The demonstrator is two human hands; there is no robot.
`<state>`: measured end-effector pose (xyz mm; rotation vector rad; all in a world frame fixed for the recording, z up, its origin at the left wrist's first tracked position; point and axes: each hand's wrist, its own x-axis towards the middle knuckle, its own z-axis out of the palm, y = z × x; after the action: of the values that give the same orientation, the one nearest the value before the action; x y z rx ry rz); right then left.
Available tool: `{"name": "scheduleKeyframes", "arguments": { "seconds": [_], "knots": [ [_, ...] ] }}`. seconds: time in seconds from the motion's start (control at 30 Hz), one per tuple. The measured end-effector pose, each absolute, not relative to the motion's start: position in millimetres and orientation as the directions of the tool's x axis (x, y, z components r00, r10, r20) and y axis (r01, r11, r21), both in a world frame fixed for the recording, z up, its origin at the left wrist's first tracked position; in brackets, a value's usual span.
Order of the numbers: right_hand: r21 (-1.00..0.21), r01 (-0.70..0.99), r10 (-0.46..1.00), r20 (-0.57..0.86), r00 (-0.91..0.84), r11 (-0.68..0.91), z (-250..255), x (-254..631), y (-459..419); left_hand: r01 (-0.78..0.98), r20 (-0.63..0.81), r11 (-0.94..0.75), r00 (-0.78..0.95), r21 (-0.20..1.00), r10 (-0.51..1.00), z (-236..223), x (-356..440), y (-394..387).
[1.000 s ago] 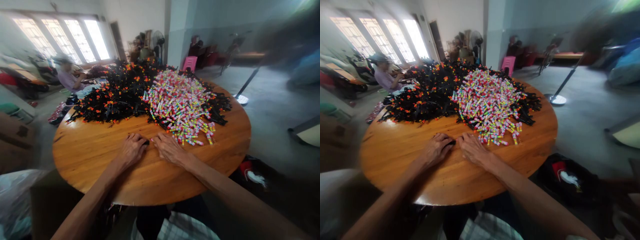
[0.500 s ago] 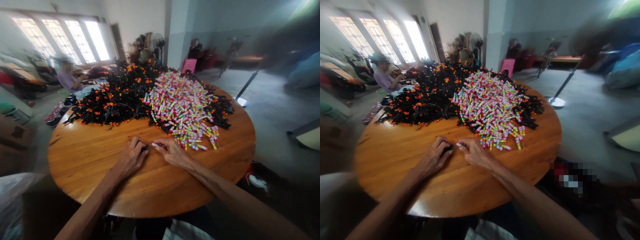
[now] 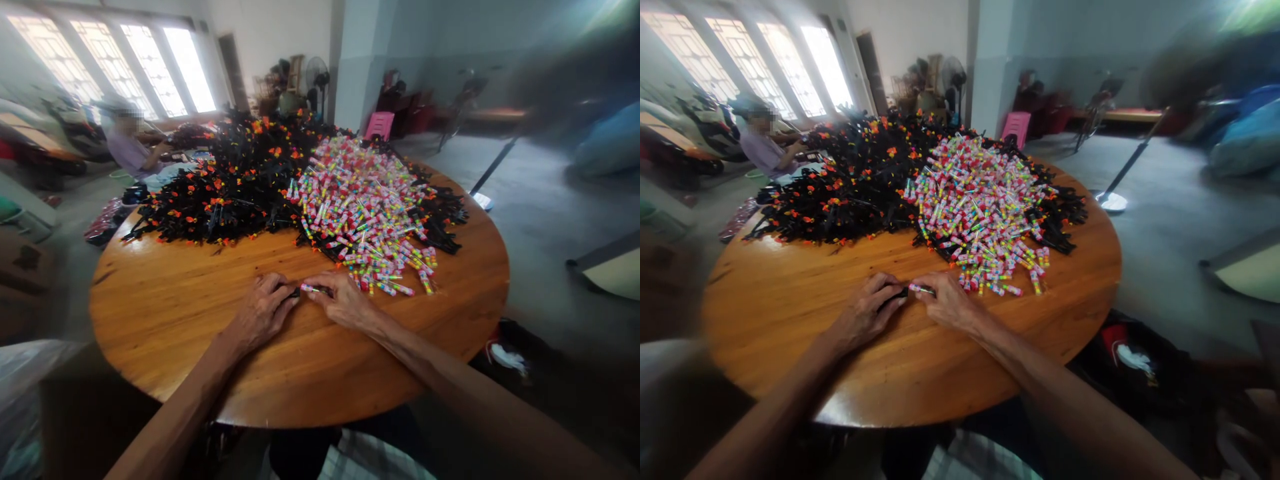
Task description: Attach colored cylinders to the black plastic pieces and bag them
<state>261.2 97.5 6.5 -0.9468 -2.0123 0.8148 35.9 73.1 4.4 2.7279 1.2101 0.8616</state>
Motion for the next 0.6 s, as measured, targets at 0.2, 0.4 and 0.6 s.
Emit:
{"name": "scheduleKeyframes", "arguments": {
  "seconds": [0.2,0.4,0.6],
  "knots": [
    [-0.800,0.286,0.812,0.375,-0.448,0.527,4.0,261.5,97.5,0.653,0.463,-0.698,0.541,0.294,0.702,8.8,38.4,70.8],
    [-0.927,0.089,0.828,0.279,-0.487,0.365,1.9,266.2,100.8,0.597,0.451,-0.719,0.564,0.356,0.692,9.7,35.5,68.6],
    [-0.898,0.104,0.789,0.315,-0.527,0.428,8.6,271.7,101.0,0.559,0.435,-0.727,0.583,0.398,0.687,15.1,38.4,66.8]
  ]
}}
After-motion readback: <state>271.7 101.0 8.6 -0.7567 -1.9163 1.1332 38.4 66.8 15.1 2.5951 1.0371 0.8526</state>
